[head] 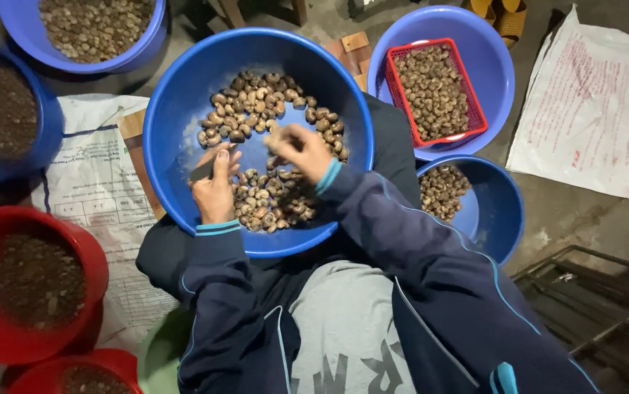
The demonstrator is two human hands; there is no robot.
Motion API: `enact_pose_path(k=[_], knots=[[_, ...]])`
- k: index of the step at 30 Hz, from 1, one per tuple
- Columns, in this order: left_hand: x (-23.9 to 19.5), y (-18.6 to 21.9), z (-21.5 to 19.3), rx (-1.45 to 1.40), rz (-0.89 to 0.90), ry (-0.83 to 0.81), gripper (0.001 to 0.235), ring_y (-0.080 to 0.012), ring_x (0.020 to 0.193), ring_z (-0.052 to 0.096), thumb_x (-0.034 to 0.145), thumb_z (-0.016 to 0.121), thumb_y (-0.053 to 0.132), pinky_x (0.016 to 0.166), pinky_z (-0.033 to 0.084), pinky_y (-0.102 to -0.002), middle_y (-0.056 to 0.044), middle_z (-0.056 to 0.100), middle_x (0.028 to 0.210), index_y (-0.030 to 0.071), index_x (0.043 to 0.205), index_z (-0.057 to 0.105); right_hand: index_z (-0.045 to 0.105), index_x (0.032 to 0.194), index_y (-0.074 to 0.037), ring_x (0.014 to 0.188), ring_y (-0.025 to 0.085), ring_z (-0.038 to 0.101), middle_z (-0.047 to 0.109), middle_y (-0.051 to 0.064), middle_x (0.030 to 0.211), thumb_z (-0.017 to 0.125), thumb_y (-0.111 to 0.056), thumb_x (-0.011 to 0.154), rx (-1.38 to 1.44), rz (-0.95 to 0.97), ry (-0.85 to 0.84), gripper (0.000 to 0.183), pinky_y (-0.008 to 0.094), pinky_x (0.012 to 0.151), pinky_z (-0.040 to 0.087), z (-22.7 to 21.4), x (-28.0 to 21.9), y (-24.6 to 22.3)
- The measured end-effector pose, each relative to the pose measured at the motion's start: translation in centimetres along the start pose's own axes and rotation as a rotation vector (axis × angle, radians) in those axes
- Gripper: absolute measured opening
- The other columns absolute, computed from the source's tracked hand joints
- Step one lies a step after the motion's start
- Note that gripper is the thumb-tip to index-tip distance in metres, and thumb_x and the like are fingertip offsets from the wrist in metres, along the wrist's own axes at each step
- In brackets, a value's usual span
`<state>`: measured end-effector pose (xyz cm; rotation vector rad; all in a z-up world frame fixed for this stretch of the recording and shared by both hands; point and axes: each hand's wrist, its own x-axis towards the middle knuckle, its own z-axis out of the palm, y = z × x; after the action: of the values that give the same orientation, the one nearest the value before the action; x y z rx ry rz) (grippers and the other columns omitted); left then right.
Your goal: The person sits and uses a small knife to peel the skin off cashew nuts. They pick up each nut from a large blue bowl, scrape the outer layer with the blade, and drop the processed nut into a red basket or a smaller blue bowl.
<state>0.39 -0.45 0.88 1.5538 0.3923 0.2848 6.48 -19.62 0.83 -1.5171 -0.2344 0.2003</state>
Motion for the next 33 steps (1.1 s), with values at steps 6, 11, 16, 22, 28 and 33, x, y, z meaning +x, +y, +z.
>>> enact_pose_path(k=[6,11,16,22,28,33], knots=[[0.4,-0.7,-0.2,-0.039,-0.086,0.074,0.029,-0.0377,0.1,0.077,0.109,0.064,0.02,0.08,0.069,-0.036,-0.029,0.073,0.117,-0.004,0.124,0.071,0.067,0.11,0.0,0.059,0.025,0.071,0.072,0.026,0.086,0.072,-0.021,0.1,-0.097,-0.162,0.423,0.023,0.031,0.054,0.061,-12.7,-2.5,-3.3],[0.3,-1.7,0.3,-0.044,-0.117,0.056,0.027,-0.0394,0.1,0.077,0.108,0.065,0.017,0.079,0.07,-0.038,-0.033,0.071,0.119,-0.003,0.124,0.071,0.066,0.11,-0.004,0.055,0.019,0.068,0.073,0.02,0.085,0.077,-0.033,0.098,-0.215,0.193,0.671,0.033,0.027,0.047,0.056,-26.1,-9.2,7.9],[0.6,-2.2,0.1,-0.032,-0.165,0.076,0.026,-0.0395,0.098,0.077,0.107,0.065,0.016,0.077,0.069,-0.037,-0.032,0.071,0.12,-0.002,0.124,0.072,0.067,0.119,-0.001,0.09,0.035,0.074,0.072,0.025,0.106,0.079,-0.037,0.091,-0.298,0.703,0.856,0.047,0.05,0.073,0.064,-32.3,-18.4,20.1],[0.7,-5.0,-0.4,-0.09,-0.168,0.152,0.031,-0.0415,0.096,0.078,0.104,0.072,0.015,0.077,0.069,-0.039,-0.032,0.07,0.121,-0.006,0.127,0.067,0.045,0.146,0.002,0.105,0.035,0.073,0.066,0.025,0.124,0.077,-0.023,0.097,-0.184,0.75,1.034,0.064,0.055,0.091,0.067,-33.8,-20.0,20.8],[0.5,-1.4,0.0,-0.032,-0.155,0.108,0.03,-0.0179,0.086,0.082,0.1,0.069,0.022,0.069,0.066,-0.026,-0.01,0.079,0.1,0.001,0.121,0.074,0.053,0.131,-0.003,0.066,0.017,0.063,0.073,0.016,0.097,0.061,-0.012,0.1,-0.067,0.128,0.744,0.033,0.025,0.063,0.056,-30.2,-11.1,11.3],[0.6,-1.7,0.0,-0.038,-0.078,0.11,0.029,-0.0184,0.087,0.083,0.101,0.068,0.022,0.068,0.067,-0.028,-0.012,0.082,0.101,0.005,0.123,0.074,0.056,0.129,-0.002,0.09,0.024,0.068,0.067,0.017,0.106,0.053,0.005,0.109,-0.349,-0.293,0.332,0.022,0.028,0.064,0.052,-15.3,-2.7,-3.9]])
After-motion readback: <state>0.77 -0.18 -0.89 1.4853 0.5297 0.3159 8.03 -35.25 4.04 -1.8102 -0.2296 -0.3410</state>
